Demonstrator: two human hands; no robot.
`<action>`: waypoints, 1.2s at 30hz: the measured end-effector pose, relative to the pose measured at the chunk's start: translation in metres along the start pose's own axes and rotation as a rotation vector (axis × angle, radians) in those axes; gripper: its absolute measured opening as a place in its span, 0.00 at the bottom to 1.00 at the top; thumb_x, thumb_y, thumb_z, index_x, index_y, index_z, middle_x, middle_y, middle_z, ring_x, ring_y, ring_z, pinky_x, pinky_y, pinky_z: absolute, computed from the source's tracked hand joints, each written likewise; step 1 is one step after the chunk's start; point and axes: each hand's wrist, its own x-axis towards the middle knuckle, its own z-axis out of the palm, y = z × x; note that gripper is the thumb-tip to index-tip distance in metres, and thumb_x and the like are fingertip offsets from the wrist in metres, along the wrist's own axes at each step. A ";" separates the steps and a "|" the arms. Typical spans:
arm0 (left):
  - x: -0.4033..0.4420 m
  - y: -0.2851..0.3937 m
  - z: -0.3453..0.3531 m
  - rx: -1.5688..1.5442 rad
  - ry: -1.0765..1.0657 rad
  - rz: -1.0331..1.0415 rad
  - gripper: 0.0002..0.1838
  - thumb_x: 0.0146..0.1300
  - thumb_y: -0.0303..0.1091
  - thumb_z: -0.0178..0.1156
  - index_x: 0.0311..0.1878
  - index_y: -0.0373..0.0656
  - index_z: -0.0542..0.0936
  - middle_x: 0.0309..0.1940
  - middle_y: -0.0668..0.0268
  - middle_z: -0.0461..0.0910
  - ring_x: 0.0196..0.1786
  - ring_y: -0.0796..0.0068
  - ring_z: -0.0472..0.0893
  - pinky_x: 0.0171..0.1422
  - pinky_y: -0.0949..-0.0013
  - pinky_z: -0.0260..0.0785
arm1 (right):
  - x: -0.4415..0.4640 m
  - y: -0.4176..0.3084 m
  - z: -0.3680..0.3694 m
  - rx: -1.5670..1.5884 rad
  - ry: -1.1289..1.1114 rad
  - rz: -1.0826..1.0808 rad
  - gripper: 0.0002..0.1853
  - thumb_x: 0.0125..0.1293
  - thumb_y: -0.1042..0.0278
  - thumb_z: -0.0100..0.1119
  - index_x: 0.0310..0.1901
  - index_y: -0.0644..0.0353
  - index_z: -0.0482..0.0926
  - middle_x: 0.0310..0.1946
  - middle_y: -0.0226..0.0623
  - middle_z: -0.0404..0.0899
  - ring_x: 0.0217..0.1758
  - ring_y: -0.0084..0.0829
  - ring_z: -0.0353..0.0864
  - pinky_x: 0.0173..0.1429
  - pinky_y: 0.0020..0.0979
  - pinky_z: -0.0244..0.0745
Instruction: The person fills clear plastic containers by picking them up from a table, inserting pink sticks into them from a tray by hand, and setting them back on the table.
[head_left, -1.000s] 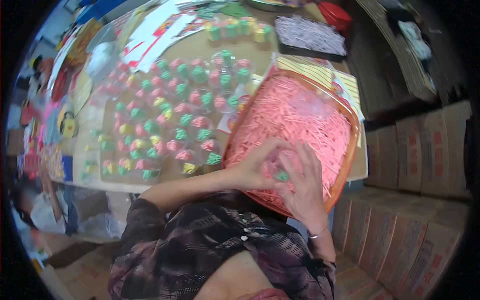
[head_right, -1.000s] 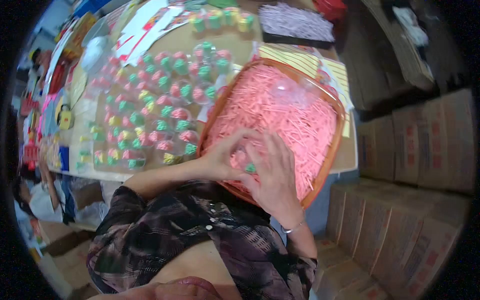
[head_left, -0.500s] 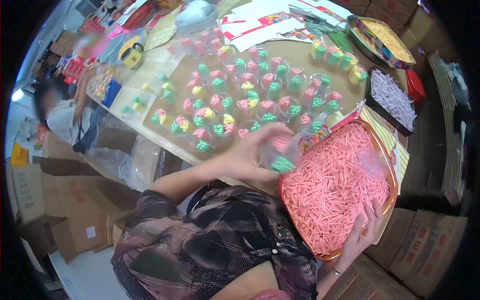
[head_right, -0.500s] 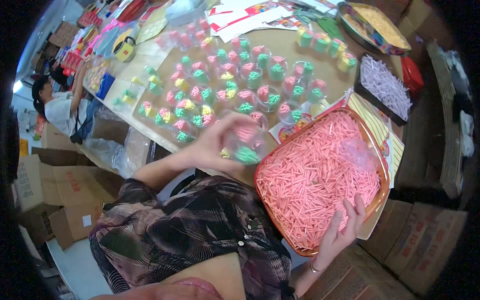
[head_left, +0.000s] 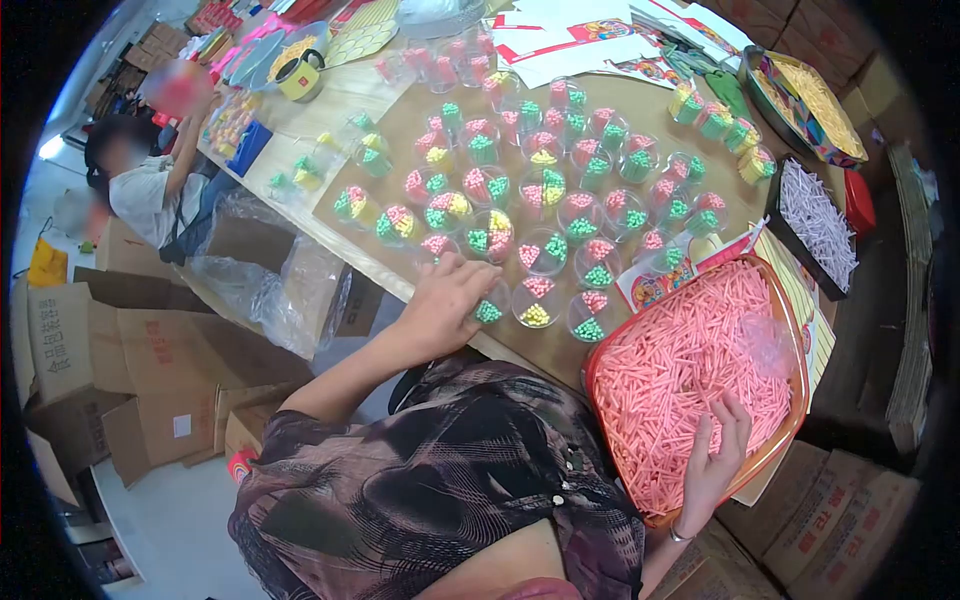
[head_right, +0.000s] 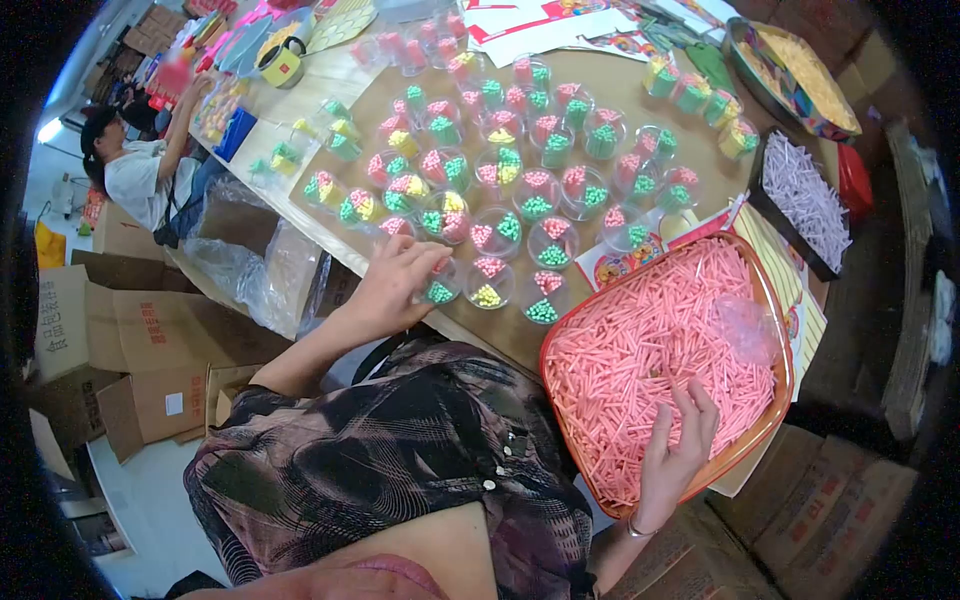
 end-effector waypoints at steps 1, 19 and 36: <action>0.003 0.000 0.003 0.109 0.035 0.046 0.35 0.42 0.29 0.67 0.60 0.42 0.72 0.55 0.58 0.74 0.56 0.57 0.71 0.61 0.60 0.65 | -0.002 0.001 -0.002 0.003 0.003 0.008 0.12 0.65 0.77 0.56 0.49 0.65 0.79 0.55 0.44 0.76 0.59 0.41 0.74 0.63 0.37 0.68; -0.002 -0.307 -0.049 0.193 1.061 -1.215 0.53 0.42 0.43 0.74 0.72 0.45 0.56 0.72 0.44 0.50 0.69 0.40 0.58 0.71 0.46 0.57 | -0.003 0.003 -0.002 -0.100 -0.017 0.032 0.11 0.69 0.74 0.54 0.49 0.68 0.78 0.55 0.45 0.75 0.58 0.42 0.75 0.63 0.37 0.69; 0.007 -0.282 -0.060 0.302 1.132 -0.508 0.33 0.54 0.34 0.69 0.64 0.36 0.71 0.60 0.50 0.74 0.58 0.57 0.76 0.64 0.58 0.68 | -0.014 0.016 -0.009 -0.294 -0.039 0.124 0.08 0.62 0.75 0.57 0.42 0.66 0.80 0.43 0.42 0.79 0.43 0.42 0.77 0.50 0.35 0.72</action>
